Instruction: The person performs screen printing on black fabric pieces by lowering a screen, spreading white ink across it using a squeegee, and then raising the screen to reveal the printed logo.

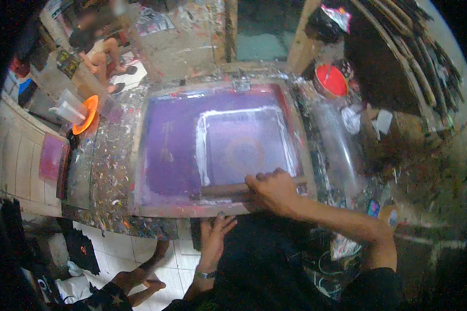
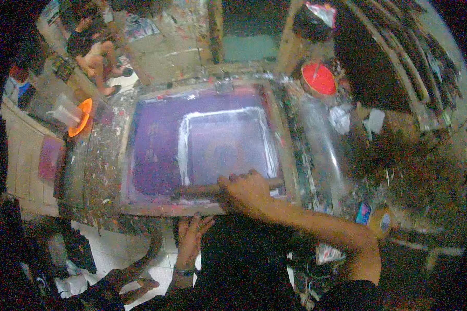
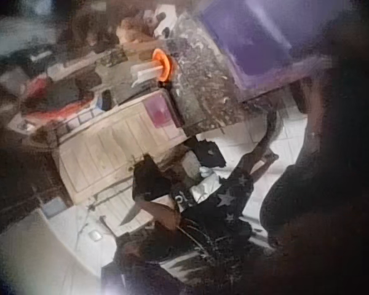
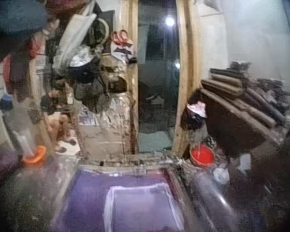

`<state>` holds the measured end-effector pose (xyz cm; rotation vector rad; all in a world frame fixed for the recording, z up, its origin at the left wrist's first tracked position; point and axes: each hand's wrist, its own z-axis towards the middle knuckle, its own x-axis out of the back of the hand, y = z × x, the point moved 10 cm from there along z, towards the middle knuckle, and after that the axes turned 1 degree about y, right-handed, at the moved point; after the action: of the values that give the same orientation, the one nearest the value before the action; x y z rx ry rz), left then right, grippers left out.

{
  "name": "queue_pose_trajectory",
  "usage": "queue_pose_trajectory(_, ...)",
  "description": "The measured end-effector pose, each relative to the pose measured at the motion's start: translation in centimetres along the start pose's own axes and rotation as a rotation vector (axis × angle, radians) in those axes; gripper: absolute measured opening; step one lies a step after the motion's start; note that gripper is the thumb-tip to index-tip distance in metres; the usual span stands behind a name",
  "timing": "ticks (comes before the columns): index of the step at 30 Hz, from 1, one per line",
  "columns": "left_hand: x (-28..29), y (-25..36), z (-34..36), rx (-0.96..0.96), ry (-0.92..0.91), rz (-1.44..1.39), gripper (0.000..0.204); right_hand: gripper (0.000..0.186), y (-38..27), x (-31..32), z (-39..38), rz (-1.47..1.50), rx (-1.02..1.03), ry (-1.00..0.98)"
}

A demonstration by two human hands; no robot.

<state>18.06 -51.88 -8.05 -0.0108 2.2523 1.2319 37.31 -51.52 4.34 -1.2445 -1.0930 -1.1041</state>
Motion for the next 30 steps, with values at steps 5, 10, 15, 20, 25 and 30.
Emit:
queue_pose_trajectory(5, -0.2, 0.4, 0.0, 0.042, 0.020, 0.091, 0.041, 0.036, 6.5, 1.4, 10.8, -0.178, 0.069, 0.200)
queue_pose_trajectory(10, 0.3, -0.4, 0.6, 0.233, -0.008, 0.295, 0.036, 0.035, 14.7, -1.9, 18.8, -0.078, -0.068, 0.177)
queue_pose_trajectory(15, 1.1, -1.0, 0.5, 0.237, -0.035, 0.266, 0.039, 0.034, 2.3, -1.5, 3.6, -0.255, 0.052, 0.461)
queue_pose_trajectory(20, 1.4, -2.0, 0.7, 0.306, -0.123, 0.276, 0.038, 0.033, 2.4, -2.5, 3.2, 0.022, 0.070, -0.126)
queue_pose_trajectory(25, 1.3, -1.7, 0.5, 0.333, -0.093, 0.308, 0.041, 0.048, 10.8, 0.7, 16.8, -0.167, 0.016, 0.175)
queue_pose_trajectory(30, 0.8, -0.9, 0.4, 0.339, -0.064, 0.307, 0.041, 0.027, 9.7, -2.2, 13.0, -0.199, -0.046, 0.179)
